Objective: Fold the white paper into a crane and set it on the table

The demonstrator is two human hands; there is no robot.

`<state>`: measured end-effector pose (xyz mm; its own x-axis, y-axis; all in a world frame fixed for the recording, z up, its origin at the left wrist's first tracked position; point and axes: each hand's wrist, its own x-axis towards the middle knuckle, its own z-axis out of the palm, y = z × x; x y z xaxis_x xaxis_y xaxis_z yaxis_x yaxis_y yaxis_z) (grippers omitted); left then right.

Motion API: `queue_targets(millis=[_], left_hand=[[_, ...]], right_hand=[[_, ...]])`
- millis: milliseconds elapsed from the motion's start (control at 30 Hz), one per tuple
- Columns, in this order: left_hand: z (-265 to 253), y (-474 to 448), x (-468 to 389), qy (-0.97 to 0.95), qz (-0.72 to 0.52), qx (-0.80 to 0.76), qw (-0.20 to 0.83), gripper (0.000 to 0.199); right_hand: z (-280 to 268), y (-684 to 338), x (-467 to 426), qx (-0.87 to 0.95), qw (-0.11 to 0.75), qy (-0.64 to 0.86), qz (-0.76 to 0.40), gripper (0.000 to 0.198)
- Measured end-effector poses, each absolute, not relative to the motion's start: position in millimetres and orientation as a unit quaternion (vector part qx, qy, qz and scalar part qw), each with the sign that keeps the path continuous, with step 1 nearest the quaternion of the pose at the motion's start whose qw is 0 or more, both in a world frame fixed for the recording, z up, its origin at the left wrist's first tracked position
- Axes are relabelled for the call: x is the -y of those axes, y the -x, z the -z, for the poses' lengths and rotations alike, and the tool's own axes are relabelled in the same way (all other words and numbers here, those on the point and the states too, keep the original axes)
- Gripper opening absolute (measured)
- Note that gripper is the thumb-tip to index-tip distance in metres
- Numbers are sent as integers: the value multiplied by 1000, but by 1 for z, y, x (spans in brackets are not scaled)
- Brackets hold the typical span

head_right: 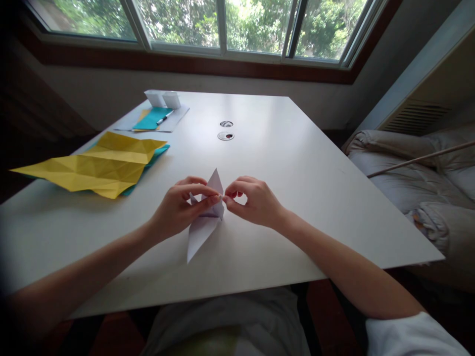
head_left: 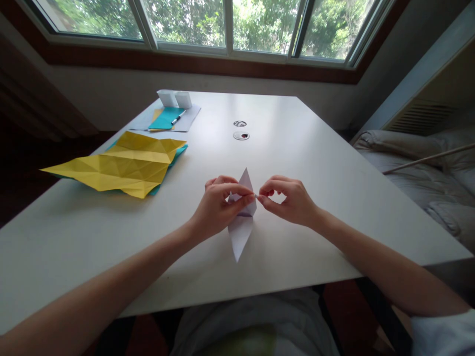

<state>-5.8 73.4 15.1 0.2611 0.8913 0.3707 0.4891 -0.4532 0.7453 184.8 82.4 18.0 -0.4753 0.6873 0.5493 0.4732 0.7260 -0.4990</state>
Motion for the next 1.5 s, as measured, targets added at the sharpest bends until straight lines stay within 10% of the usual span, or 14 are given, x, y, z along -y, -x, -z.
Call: queue_targets(millis=[1067, 1500], left_hand=[[-18, 10, -75, -744, -408, -448, 282, 18], [-16, 21, -96, -553, -477, -485, 481, 60]], right_hand=[[-14, -190, -88, 848, 382, 335, -151, 8], [-17, -195, -98, 844, 392, 311, -191, 13]])
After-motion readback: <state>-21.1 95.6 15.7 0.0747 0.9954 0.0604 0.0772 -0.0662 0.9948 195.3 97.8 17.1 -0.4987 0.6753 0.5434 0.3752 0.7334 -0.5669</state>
